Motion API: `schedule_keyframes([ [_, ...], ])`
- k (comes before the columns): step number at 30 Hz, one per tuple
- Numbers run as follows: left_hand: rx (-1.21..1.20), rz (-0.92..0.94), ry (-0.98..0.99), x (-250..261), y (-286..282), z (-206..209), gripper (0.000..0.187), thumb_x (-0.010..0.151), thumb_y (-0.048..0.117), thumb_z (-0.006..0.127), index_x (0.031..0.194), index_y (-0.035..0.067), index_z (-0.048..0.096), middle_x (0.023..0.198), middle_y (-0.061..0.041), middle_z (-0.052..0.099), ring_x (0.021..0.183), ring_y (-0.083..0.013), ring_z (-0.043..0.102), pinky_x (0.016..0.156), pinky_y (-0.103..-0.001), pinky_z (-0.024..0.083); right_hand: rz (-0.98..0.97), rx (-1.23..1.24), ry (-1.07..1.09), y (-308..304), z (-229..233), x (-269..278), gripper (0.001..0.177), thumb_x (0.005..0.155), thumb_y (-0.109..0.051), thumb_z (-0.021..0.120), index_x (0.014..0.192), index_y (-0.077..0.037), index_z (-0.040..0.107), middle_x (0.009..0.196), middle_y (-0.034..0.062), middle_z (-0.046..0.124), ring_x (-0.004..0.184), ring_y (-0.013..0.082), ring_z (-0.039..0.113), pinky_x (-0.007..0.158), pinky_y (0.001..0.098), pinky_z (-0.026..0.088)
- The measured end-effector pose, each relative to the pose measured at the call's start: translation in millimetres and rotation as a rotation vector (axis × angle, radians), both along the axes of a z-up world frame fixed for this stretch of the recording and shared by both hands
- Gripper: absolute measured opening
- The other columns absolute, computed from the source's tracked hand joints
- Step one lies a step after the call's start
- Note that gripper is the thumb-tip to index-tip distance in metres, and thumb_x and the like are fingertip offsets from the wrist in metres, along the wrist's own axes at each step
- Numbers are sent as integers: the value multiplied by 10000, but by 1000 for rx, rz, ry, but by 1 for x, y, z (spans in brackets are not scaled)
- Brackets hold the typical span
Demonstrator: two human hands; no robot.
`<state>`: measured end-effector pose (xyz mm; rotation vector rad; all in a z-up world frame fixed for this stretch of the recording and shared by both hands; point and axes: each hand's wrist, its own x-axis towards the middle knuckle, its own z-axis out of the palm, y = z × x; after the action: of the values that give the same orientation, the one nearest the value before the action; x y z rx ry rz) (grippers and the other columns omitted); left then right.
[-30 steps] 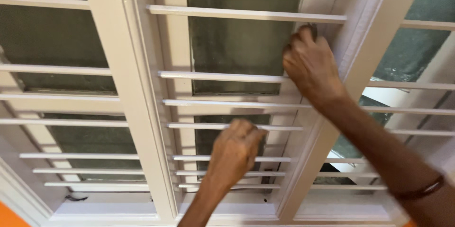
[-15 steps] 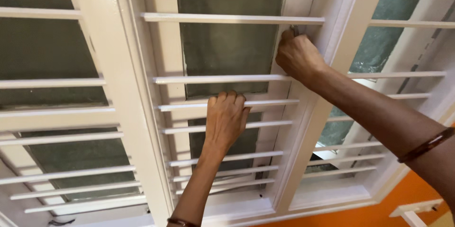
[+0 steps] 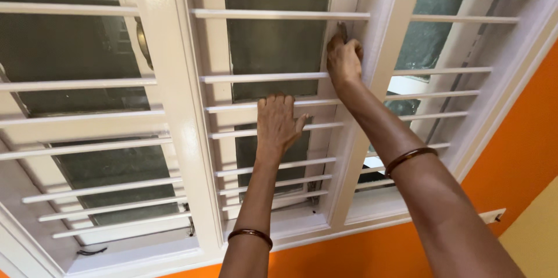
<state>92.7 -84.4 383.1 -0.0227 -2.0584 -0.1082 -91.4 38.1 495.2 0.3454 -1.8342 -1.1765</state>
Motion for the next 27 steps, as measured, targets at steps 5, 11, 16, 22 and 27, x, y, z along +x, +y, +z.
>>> schedule_keyframes([
  [5, -11, 14, -61, 3, -3, 5, 515, 908, 571, 617, 1021, 69, 640, 963, -148, 615, 969, -297, 550, 873, -458, 387, -22, -77, 147, -6, -3, 5, 395, 925, -200, 574, 1277, -60, 687, 1347, 158, 583, 1160, 393, 526, 483, 416, 493],
  [11, -2, 23, -77, 2, -3, 8, 491, 986, 548, 528, 1008, 74, 656, 958, -146, 623, 967, -299, 552, 902, -472, 387, 28, -54, -70, 16, -3, 40, 431, 888, -176, 654, 1300, -50, 675, 1423, 172, 542, 1249, 335, 483, 542, 426, 529],
  [16, 1, 10, -62, 3, 1, 2, 441, 991, 489, 563, 972, 57, 654, 934, -147, 614, 949, -295, 548, 884, -454, 393, 122, -71, 8, 23, -5, 60, 405, 909, -214, 638, 1282, -66, 692, 1406, 135, 557, 1315, 304, 453, 585, 389, 502],
  [22, 10, -71, 84, 8, 2, 7, 326, 964, 384, 639, 988, 60, 664, 935, -144, 608, 937, -309, 543, 834, -441, 395, 117, -43, 36, 28, 2, 78, 396, 908, -226, 644, 1262, -61, 704, 1410, 142, 567, 1334, 300, 443, 574, 362, 476],
  [27, 6, -43, 73, 8, 5, 8, 295, 970, 360, 639, 972, 66, 662, 910, -142, 600, 922, -310, 545, 824, -451, 398, 146, -32, 77, 30, 4, 87, 388, 886, -239, 656, 1228, -66, 710, 1349, 133, 593, 1332, 295, 449, 533, 330, 476],
])
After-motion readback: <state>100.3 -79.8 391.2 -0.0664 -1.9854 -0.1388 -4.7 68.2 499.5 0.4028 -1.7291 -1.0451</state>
